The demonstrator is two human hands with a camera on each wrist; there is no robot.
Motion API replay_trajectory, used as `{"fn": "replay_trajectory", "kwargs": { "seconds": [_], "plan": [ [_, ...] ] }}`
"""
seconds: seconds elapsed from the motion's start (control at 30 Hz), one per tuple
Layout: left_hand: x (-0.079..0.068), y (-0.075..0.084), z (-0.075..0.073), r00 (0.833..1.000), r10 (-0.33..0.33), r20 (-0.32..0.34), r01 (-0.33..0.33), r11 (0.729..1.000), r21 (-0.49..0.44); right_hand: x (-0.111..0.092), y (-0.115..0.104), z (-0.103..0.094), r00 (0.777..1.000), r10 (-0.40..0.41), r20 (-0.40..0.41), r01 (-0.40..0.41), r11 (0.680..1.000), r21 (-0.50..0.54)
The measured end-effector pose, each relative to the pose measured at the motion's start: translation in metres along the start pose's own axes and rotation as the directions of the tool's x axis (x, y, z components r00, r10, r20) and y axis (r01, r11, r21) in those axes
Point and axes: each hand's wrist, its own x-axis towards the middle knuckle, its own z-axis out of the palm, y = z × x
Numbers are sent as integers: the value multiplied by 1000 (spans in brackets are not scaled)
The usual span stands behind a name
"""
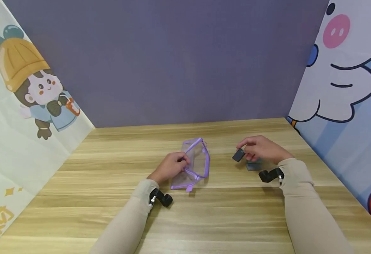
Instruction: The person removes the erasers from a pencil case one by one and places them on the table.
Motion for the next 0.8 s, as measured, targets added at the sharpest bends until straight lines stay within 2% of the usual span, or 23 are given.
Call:
{"fn": "replay_trajectory", "kwargs": {
  "seconds": [0.33,0.8],
  "plan": [
    [0,1,-1,1000,5,8,-5,1000,7,-1,2,-1,1000,-1,22,1,1000,4],
    [1,-2,-1,1000,15,4,-15,1000,4,5,7,5,997,68,33,-66,996,-68]
  ]
}}
